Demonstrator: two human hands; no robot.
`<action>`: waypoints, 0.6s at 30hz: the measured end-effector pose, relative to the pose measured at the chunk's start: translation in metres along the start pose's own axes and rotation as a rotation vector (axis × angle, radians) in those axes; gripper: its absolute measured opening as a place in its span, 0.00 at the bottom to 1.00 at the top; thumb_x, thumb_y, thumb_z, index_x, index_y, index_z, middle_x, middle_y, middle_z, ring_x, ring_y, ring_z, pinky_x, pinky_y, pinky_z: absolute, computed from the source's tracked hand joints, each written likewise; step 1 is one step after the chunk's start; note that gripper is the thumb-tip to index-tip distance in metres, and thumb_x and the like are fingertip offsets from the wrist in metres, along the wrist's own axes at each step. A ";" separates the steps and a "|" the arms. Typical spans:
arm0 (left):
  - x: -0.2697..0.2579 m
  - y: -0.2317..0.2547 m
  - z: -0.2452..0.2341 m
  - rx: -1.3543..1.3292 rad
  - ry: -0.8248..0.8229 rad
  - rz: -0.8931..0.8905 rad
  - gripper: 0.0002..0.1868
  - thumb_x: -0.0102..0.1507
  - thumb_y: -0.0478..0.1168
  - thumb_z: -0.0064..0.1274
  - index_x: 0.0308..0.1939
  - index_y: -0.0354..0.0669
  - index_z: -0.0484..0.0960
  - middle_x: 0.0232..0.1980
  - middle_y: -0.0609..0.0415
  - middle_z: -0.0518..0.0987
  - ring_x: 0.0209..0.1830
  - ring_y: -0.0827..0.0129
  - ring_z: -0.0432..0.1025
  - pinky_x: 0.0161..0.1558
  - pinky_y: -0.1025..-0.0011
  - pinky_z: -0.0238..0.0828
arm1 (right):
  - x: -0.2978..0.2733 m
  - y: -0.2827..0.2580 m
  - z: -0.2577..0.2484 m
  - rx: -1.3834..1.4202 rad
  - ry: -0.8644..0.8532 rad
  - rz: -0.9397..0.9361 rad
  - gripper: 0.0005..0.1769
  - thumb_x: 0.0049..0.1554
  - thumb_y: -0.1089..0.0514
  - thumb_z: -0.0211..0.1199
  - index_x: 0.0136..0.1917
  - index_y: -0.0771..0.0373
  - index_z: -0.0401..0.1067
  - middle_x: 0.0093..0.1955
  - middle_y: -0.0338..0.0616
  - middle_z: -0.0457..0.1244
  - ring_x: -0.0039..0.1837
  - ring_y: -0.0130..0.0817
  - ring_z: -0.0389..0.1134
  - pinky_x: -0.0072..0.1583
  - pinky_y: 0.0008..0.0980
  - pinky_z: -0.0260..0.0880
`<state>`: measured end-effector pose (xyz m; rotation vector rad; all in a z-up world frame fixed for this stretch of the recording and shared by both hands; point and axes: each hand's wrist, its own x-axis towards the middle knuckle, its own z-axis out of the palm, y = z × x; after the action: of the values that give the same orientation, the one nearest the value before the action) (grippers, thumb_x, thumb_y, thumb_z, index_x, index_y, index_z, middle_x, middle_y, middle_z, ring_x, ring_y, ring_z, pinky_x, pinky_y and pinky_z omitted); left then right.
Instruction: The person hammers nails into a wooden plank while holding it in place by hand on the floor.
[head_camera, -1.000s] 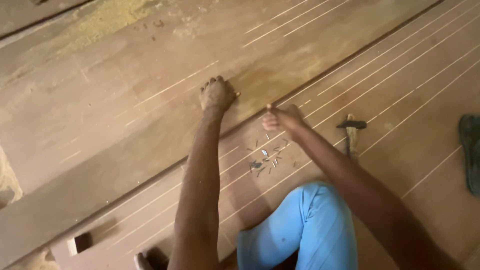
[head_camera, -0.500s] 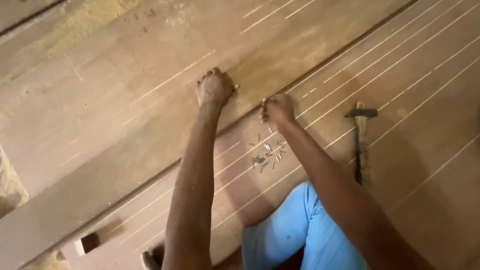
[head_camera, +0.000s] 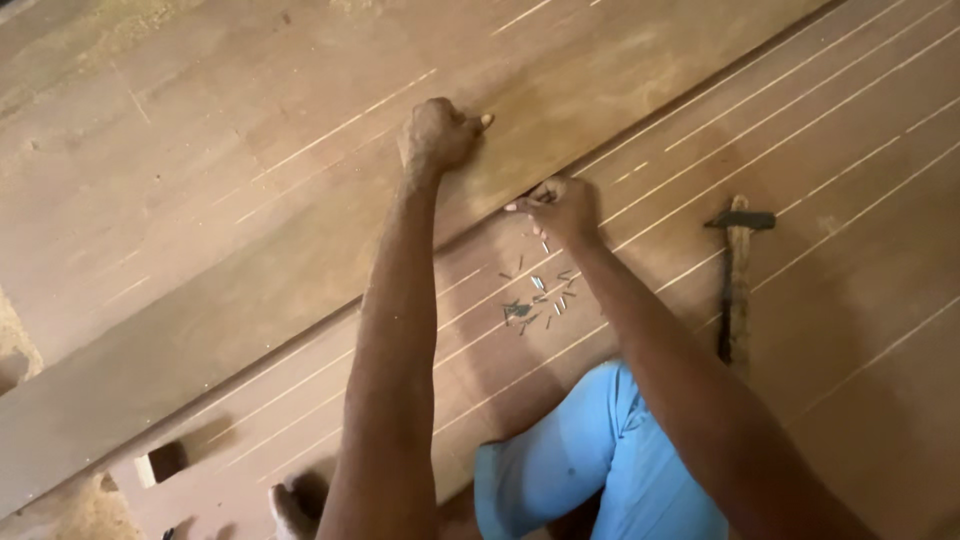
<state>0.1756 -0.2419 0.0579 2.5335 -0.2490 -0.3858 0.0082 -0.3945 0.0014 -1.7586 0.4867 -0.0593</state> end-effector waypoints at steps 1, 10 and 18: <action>0.000 -0.001 0.001 -0.010 0.034 0.010 0.30 0.55 0.68 0.63 0.37 0.43 0.86 0.42 0.46 0.84 0.44 0.52 0.79 0.46 0.52 0.74 | 0.001 -0.003 0.000 -0.004 -0.005 -0.010 0.11 0.56 0.63 0.72 0.34 0.68 0.75 0.33 0.41 0.72 0.26 0.20 0.64 0.28 0.25 0.66; 0.003 0.003 0.000 -0.047 0.051 -0.055 0.28 0.52 0.66 0.68 0.27 0.44 0.86 0.33 0.48 0.85 0.36 0.55 0.79 0.43 0.55 0.72 | 0.002 0.003 -0.001 0.009 -0.017 0.018 0.08 0.55 0.64 0.73 0.38 0.70 0.76 0.34 0.45 0.71 0.27 0.23 0.65 0.29 0.28 0.70; 0.013 0.000 0.002 -0.110 0.099 -0.091 0.26 0.50 0.65 0.70 0.26 0.45 0.86 0.32 0.49 0.84 0.35 0.55 0.78 0.41 0.55 0.71 | 0.025 0.037 -0.040 0.404 -0.196 0.083 0.10 0.56 0.68 0.70 0.50 0.75 0.75 0.45 0.57 0.72 0.45 0.39 0.77 0.49 0.34 0.82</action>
<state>0.1867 -0.2459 0.0535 2.4531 -0.0734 -0.2991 0.0079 -0.4464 -0.0284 -1.3313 0.3738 0.0694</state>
